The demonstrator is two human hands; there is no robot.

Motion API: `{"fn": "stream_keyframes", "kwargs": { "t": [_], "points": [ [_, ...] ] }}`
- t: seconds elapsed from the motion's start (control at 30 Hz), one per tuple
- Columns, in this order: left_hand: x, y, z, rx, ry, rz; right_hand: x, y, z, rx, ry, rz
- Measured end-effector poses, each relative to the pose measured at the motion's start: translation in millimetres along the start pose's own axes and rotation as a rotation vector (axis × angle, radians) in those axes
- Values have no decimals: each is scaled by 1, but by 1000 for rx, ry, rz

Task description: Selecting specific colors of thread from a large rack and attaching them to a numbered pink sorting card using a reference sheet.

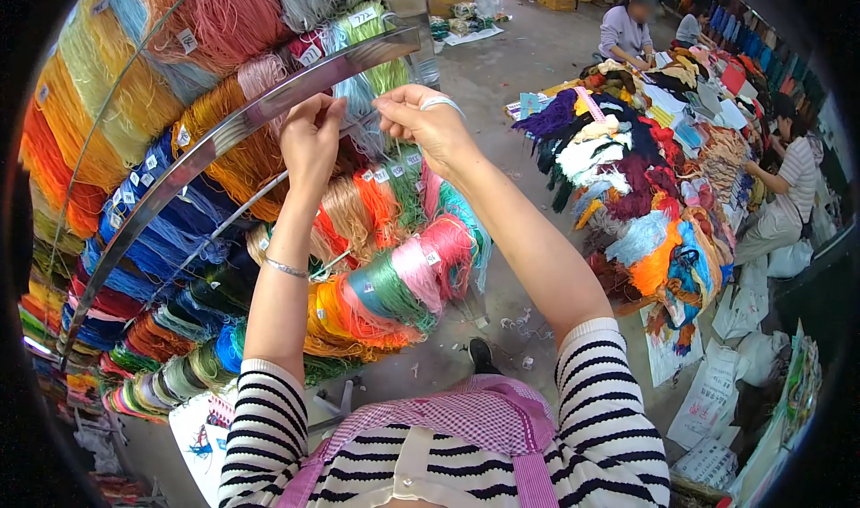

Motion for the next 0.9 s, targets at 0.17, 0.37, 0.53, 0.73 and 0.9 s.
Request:
{"fn": "stream_keyframes", "kwargs": {
  "t": [0.17,0.37,0.53,0.73,0.9],
  "points": [
    [-14,-1,1,-139,-243,-203,1,10,-8,-7,0,22],
    [-11,-2,0,-222,-468,-405,-2,13,-9,-1,-7,47],
    [-13,-9,-4,-245,-440,-290,0,17,-11,1,-5,72],
    [33,-15,-47,-421,292,-226,0,9,-7,76,-32,97],
    [30,-6,-61,-464,220,-398,-12,16,-13,-96,36,138]
  ]
}}
Point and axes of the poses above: each hand's wrist, its own z-axis towards the middle knuckle, its own y-axis out of the palm, x = y × z, the point moved 4 cm from there along z, towards the middle knuckle, and after that the axes turned 10 degrees about x, right-handed, at the moved point
